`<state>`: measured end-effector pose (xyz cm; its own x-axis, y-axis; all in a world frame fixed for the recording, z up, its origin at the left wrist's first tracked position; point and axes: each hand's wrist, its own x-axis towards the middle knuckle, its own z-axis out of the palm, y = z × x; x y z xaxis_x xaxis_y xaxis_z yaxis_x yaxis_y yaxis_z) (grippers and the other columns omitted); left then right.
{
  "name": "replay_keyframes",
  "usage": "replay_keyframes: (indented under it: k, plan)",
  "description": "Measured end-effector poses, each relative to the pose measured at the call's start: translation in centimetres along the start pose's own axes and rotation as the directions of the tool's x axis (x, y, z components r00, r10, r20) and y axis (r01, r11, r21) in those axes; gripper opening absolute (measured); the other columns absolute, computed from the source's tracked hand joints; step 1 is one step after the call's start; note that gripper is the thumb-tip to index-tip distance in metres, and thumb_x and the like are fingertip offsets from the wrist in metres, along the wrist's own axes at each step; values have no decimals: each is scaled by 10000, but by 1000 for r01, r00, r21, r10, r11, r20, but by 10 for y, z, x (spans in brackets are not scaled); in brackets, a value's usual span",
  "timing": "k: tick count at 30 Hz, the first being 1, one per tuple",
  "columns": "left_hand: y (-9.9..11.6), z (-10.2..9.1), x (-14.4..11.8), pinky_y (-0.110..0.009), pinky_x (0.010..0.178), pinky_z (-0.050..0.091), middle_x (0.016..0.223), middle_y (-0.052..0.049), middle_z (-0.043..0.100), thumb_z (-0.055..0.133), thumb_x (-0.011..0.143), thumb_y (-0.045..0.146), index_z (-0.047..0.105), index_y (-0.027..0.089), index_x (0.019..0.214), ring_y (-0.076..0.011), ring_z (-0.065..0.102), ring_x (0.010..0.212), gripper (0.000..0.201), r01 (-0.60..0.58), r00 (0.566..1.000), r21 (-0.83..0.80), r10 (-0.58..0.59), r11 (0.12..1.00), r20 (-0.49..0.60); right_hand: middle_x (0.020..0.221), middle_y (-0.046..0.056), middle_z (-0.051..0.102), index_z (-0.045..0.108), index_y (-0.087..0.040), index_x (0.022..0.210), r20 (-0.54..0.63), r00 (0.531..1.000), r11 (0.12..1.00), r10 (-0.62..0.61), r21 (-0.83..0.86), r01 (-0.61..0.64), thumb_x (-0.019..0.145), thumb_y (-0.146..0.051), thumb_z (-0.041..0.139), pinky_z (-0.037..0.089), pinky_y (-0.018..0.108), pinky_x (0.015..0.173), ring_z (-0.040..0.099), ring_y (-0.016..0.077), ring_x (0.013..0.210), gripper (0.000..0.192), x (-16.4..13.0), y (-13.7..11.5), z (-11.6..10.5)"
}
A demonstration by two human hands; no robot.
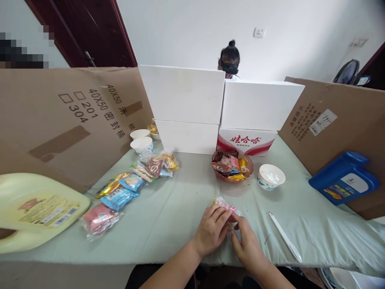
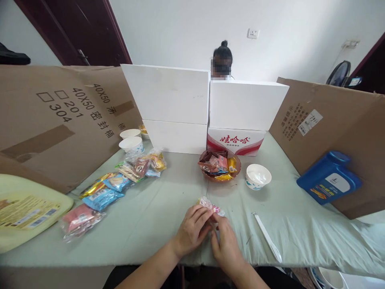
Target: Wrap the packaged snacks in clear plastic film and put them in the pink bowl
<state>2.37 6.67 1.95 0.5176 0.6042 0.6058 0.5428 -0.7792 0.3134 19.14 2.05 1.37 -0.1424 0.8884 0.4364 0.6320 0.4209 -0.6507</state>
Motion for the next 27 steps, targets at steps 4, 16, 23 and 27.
replay_keyframes:
  k: [4,16,23,27]
  plan:
    - [0,0,-1,-432,915,470,1152,-70,607,507,886,151,625,236,1132,-259,505,1116,286,38,997,70,-42,997,66,1116,81,644,560,-245,1163,-70,988,972,139,-183,-149,923,-301,429,531,396,871,629,218,1005,278,-18,36,-45]
    - [4,10,-3,-403,895,490,1073,-63,590,437,932,137,676,258,1013,-231,540,1042,280,70,993,99,-61,993,-97,1000,71,604,555,-247,1112,-65,977,885,202,-416,-211,941,-336,385,543,346,715,646,209,859,257,-18,46,-69]
    - [1,3,-7,-347,842,526,1045,-79,537,498,887,144,577,196,1051,-194,562,963,189,165,967,-103,-182,981,-180,1038,65,595,547,-272,1236,275,960,959,48,-281,32,958,-250,393,538,324,740,642,187,855,319,32,-7,-37]
    - [-10,-2,-6,-443,939,485,1230,-120,506,556,841,157,547,199,1125,-261,508,1144,288,254,952,-134,-272,958,-139,1041,50,612,586,-292,1192,310,940,952,144,-302,-46,960,-284,389,539,310,758,647,173,874,304,2,31,-67]
